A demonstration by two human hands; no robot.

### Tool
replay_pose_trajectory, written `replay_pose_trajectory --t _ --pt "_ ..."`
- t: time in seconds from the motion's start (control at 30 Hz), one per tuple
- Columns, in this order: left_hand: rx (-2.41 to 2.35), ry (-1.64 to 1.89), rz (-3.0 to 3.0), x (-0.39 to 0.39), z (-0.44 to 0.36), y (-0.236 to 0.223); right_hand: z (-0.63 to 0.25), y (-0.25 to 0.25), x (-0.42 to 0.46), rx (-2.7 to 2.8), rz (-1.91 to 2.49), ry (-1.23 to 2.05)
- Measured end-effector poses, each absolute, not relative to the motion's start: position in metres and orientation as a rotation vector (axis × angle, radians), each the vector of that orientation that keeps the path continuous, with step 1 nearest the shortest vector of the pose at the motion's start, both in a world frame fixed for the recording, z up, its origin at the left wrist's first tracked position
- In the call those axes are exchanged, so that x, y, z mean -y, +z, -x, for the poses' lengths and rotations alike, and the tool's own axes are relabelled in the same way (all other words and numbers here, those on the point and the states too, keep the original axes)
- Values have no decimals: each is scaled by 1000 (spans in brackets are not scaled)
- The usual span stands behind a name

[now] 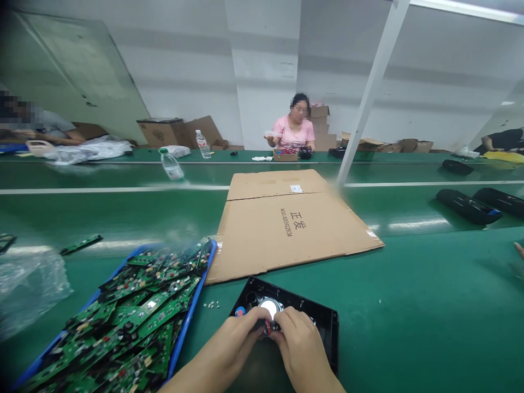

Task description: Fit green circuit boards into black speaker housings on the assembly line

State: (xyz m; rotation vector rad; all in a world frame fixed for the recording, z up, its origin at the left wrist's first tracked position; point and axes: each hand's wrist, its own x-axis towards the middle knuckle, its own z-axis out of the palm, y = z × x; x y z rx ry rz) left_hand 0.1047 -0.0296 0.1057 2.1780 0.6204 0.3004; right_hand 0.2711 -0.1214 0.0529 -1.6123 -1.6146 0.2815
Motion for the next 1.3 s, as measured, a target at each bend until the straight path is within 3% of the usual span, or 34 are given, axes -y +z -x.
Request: replay_pose_trajectory --t 0.13,0.53,0.67,0.83,1.3 --pt "-628 315 -2215 30 -106 96 -269 60 121 1512 1696 639" --pt "-1074 548 -1926 27 -111 75 -300 57 126 1102 1809 802" --pt "-1067 597 -1930 26 -112 76 -288 67 125 1226 1680 696" --pt "-1054 682 -1819 28 -114 68 -274 67 128 1426 1616 828" --pt "-854 792 -1687 47 -117 49 -266 62 119 1636 1792 523"
